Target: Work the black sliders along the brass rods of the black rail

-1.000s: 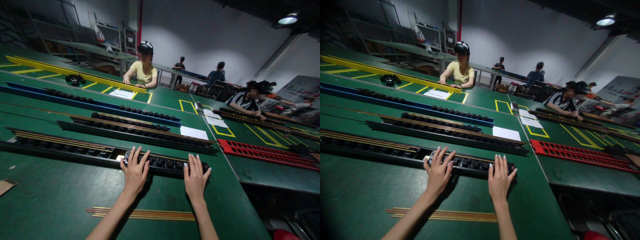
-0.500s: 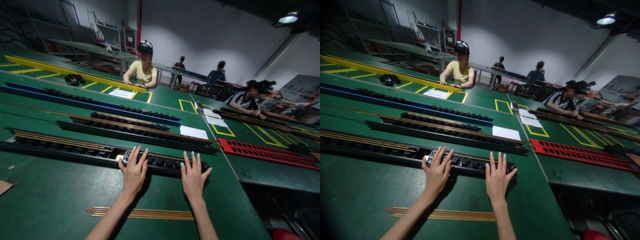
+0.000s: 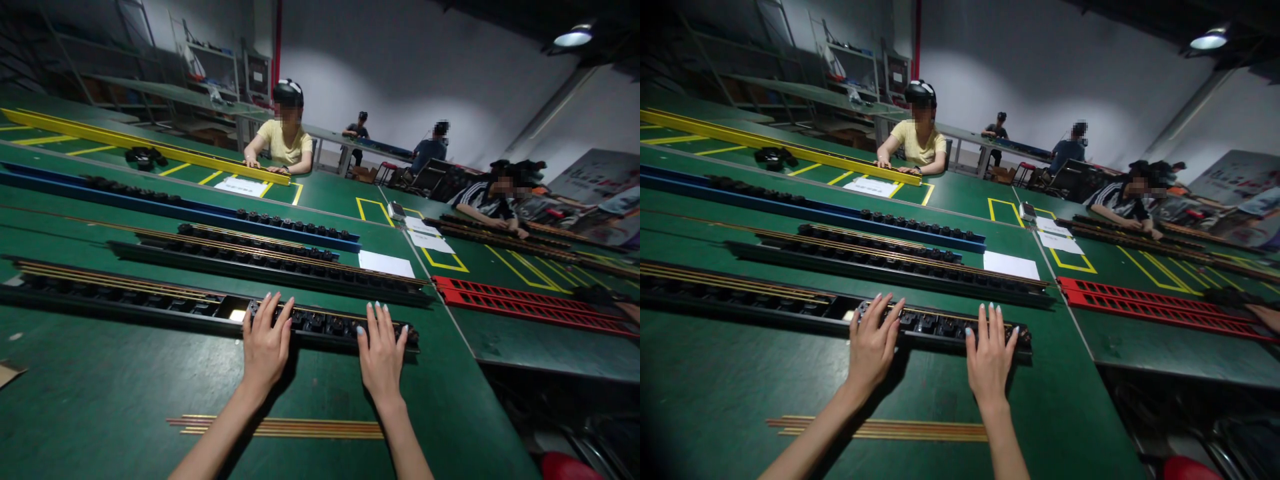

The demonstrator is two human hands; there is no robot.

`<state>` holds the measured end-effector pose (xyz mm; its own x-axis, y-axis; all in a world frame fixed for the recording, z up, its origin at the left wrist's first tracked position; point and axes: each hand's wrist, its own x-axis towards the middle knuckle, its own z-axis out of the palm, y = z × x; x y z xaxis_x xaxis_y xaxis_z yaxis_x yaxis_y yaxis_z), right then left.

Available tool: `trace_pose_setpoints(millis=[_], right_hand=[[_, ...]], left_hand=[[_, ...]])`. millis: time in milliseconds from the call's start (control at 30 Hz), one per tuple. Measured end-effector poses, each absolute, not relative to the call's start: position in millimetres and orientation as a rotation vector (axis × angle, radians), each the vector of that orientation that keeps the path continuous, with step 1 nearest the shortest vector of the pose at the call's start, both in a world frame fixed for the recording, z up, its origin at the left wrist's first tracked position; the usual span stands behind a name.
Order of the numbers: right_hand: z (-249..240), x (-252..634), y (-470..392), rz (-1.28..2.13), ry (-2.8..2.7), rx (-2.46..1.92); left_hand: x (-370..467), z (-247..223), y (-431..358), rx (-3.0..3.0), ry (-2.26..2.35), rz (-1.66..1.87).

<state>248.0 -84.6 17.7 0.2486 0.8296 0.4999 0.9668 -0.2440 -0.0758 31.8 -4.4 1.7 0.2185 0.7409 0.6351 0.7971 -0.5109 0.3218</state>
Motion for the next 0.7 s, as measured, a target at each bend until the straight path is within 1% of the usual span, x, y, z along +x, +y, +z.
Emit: trace_pose_setpoints(millis=[700], right_hand=[[19.7,224.9,-79.9,-0.479,-1.757,-2.084]], left_hand=[[31.5,1.6,-2.6,-2.396,-1.489,-1.175]])
